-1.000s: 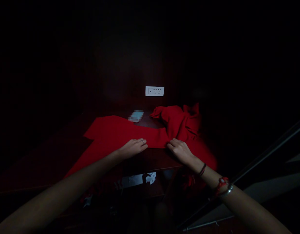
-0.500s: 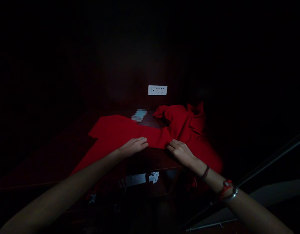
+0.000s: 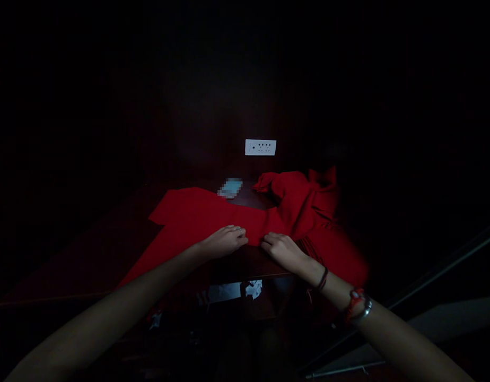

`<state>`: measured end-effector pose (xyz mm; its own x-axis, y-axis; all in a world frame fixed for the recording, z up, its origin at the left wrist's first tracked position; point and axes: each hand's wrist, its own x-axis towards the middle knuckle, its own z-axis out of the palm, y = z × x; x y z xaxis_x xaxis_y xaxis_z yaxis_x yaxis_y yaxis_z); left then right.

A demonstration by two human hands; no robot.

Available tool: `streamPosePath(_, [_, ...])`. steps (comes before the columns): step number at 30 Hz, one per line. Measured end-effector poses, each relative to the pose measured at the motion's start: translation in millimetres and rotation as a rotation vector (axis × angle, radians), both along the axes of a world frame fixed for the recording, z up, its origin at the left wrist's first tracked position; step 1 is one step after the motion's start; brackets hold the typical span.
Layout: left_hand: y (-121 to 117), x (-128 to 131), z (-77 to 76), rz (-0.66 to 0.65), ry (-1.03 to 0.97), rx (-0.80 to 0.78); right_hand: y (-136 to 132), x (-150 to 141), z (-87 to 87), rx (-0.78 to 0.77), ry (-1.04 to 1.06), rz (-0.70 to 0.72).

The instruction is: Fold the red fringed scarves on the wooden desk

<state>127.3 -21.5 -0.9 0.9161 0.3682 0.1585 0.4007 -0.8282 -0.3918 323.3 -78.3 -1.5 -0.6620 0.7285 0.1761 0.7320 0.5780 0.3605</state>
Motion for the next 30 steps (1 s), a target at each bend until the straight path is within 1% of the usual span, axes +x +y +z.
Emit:
streamPosePath(4, [-3,1,-2.6,-0.06,-0.001,-0.039,-3,2,-5.8,0.046,0.034,-0.026])
streamPosePath(6, [-5,3,-0.9,-0.057,-0.037,-0.114,-5,2,-4.5,0.032,0.068,-0.068])
streamPosePath(9, [-6,-3,8.0,-0.033,-0.109,-0.241,-3,5,5.9,-0.078,0.18,-0.073])
streamPosePath(11, [-1,-16,16.2,-0.018,-0.188,-0.299,7,6,16.9,-0.175,0.321,-0.031])
streamPosePath(12, [3,-26,19.9,0.013,-0.24,-0.31,15,6,22.5,-0.218,0.404,-0.024])
streamPosePath(13, [9,-37,22.6,0.071,-0.299,-0.313,25,3,27.5,-0.254,0.484,-0.038])
streamPosePath(14, [15,-48,24.1,0.157,-0.355,-0.301,36,-2,31.6,-0.284,0.551,-0.074])
streamPosePath(15, [23,-61,24.1,0.266,-0.4,-0.274,49,-9,34.4,-0.311,0.596,-0.121])
streamPosePath(17, [37,-82,19.4,0.503,-0.461,-0.21,73,-31,36.0,-0.354,0.624,-0.196])
streamPosePath(19, [49,-98,9.9,0.693,-0.448,-0.188,91,-57,32.2,-0.389,0.598,-0.193])
streamPosePath(21, [56,-105,-1.1,0.827,-0.348,-0.268,101,-80,24.0,-0.445,0.541,-0.151])
streamPosePath(22, [57,-107,-5.9,0.874,-0.289,-0.333,103,-88,18.6,-0.482,0.498,-0.152])
streamPosePath(24, [58,-107,-12.1,0.936,-0.205,-0.45,104,-99,7.4,-0.545,0.395,-0.212])
streamPosePath(26, [58,-106,-13.0,0.954,-0.186,-0.51,103,-101,-0.4,-0.578,0.304,-0.282])
streamPosePath(28, [59,-107,-9.3,0.942,-0.19,-0.537,104,-99,-0.9,-0.591,0.268,-0.281])
streamPosePath(30, [61,-111,-3.1,0.935,-0.243,-0.485,110,-98,6.1,-0.593,0.32,-0.238])
